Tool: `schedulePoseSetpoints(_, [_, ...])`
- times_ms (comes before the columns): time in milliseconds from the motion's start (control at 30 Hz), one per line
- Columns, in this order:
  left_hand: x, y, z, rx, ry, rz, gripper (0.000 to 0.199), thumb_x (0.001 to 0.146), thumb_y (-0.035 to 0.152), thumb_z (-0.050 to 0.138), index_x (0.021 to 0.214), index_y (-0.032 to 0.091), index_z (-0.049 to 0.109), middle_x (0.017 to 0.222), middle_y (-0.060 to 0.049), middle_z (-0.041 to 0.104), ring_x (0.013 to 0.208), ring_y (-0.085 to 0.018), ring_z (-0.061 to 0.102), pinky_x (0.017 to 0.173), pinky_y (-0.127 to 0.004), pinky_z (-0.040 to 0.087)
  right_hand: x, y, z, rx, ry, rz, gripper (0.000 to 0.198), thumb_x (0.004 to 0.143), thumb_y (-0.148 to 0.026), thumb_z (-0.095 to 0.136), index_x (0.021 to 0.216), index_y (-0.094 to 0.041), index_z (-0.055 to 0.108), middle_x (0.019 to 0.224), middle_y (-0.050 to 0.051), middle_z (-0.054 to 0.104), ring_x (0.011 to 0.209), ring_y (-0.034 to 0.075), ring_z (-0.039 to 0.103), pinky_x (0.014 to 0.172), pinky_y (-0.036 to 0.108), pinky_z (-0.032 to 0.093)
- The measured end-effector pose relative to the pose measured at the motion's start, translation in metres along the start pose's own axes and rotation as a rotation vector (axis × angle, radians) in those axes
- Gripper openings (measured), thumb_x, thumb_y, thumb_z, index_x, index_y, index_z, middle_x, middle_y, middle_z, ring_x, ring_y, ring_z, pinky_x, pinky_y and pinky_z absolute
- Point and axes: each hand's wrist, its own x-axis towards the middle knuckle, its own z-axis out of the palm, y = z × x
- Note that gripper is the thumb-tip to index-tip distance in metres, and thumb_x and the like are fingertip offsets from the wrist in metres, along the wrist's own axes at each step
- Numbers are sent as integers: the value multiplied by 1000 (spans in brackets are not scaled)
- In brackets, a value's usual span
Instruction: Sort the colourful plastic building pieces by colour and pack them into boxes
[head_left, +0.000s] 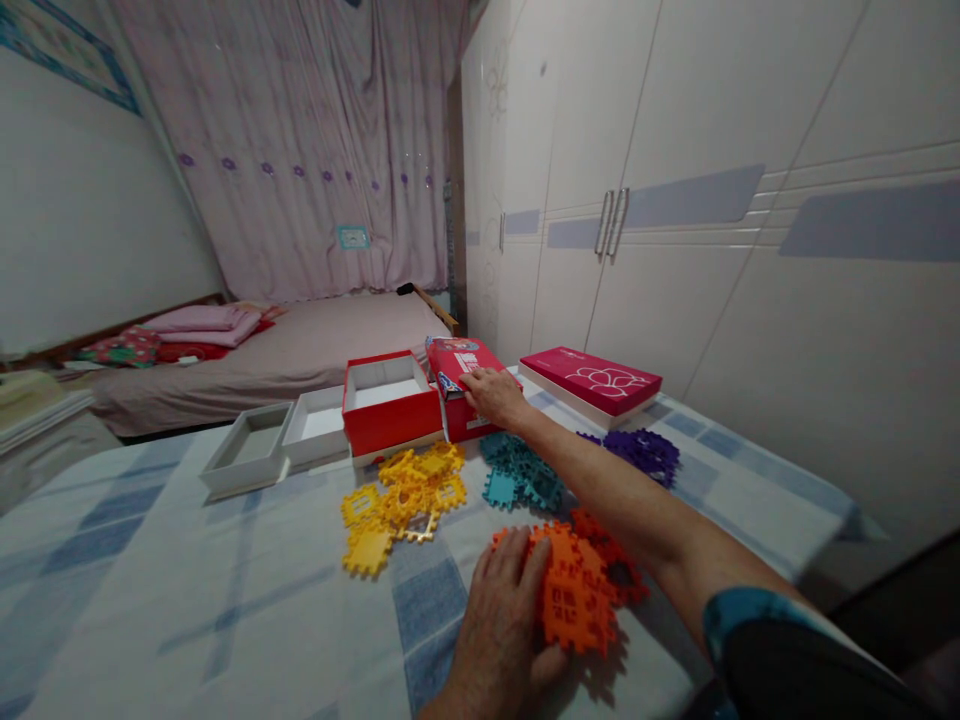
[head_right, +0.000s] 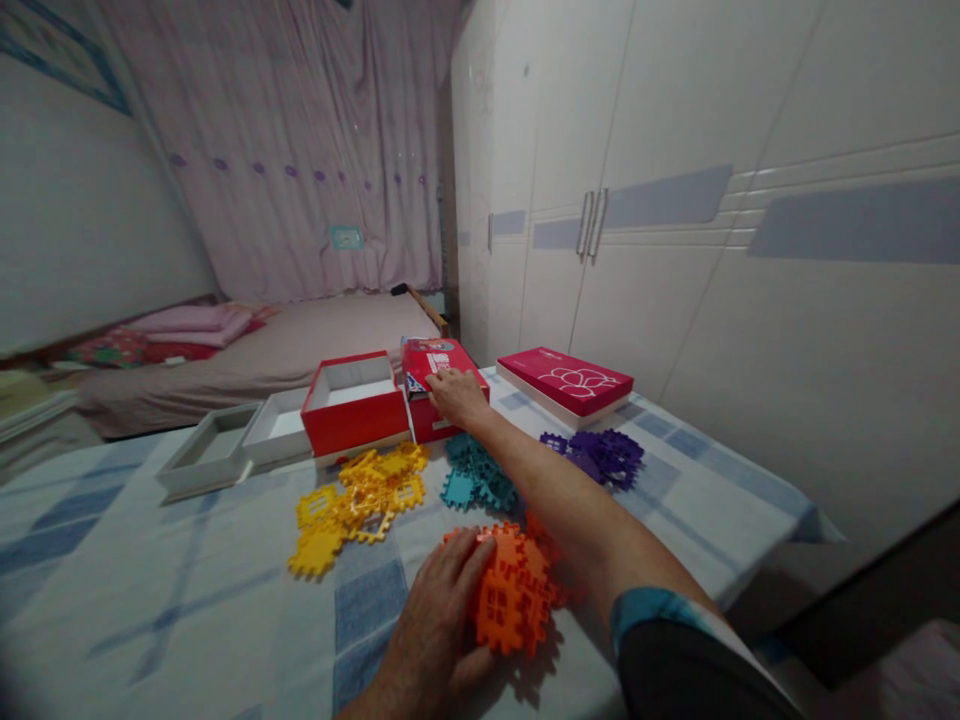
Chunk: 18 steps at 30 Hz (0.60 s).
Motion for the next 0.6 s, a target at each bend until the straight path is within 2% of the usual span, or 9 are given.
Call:
schedulePoseSetpoints(100, [0,-1,0,3,9,4,81,73,37,63,146,17,35,152,-18,34,140,-36,30,113,-59,27,3,7,1,-9,-30,29,30,95,-25,37,119,-18,56,120,12,61,107,26,57,87,37,43])
schedulePoseSetpoints(300, [1,-1,0,9,18,3,82,71,36,65,145,16,37,151,-18,35,139,-36,32,111,-59,29,0,38,11,-8,-7,172,38,96,-14,26,123,-9,51,119,21,60,106,27,58,85,37,44])
schedulePoseSetpoints(400, [1,0,0,12,10,-1,81,70,36,65,144,15,38,151,-19,35,139,-36,31,112,-59,28,-10,58,11,4,1,226,37,96,-15,28,122,-10,53,118,21,61,107,28,59,85,37,44])
schedulePoseSetpoints(600, [0,4,-4,12,-11,-27,80,71,38,65,143,16,40,151,-18,36,139,-35,32,113,-58,26,-31,87,-1,43,53,359,40,97,-22,28,128,-19,53,120,15,63,99,27,63,82,36,45])
